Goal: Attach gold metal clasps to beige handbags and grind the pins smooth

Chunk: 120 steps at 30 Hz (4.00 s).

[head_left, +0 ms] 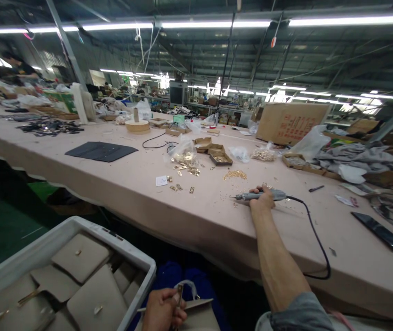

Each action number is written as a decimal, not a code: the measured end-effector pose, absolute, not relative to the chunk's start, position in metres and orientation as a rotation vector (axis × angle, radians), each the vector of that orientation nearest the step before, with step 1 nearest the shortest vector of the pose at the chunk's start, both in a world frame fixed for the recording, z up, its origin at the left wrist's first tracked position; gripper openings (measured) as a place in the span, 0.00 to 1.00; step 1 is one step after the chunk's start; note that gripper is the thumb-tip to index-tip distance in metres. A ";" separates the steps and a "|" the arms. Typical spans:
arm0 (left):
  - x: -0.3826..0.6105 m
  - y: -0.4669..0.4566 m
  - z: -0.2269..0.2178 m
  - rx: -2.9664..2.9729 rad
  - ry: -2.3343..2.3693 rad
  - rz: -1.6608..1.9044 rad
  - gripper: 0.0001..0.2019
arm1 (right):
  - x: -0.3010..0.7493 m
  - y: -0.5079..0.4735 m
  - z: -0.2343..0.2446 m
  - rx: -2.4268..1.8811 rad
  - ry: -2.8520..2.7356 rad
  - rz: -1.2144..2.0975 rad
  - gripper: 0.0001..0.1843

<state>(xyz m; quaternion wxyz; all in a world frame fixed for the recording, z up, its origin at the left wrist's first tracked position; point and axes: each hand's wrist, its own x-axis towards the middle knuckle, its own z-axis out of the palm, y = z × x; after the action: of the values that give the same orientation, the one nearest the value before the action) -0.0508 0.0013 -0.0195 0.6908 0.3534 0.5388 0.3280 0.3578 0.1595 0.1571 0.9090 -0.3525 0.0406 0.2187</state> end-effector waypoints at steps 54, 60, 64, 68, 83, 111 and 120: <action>-0.046 -0.002 -0.002 0.887 1.245 0.709 0.23 | 0.353 0.171 0.144 -0.723 0.113 0.404 0.20; -0.047 -0.001 -0.008 0.882 1.242 0.698 0.21 | 0.352 0.169 0.144 -0.726 0.118 0.392 0.21; -0.048 -0.001 -0.014 0.874 1.247 0.719 0.21 | 0.352 0.169 0.145 -0.729 0.127 0.378 0.21; -0.048 -0.001 -0.016 0.852 1.259 0.728 0.21 | 0.351 0.168 0.146 -0.730 0.128 0.372 0.21; -0.046 0.001 -0.006 0.876 1.222 0.719 0.18 | 0.333 0.135 0.177 -0.679 0.050 0.449 0.11; -0.059 -0.007 0.010 0.854 1.253 0.600 0.10 | 0.051 -0.004 0.094 -1.061 -0.746 0.530 0.11; -0.062 -0.006 -0.001 0.878 1.241 0.597 0.10 | 0.045 -0.004 0.084 -1.089 -0.834 0.532 0.12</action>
<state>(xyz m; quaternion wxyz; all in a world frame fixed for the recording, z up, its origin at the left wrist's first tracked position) -0.0620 -0.0059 -0.0014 0.6847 0.3918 0.5538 0.2665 0.0453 -0.0041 0.0838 0.7414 -0.4965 -0.3805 0.2429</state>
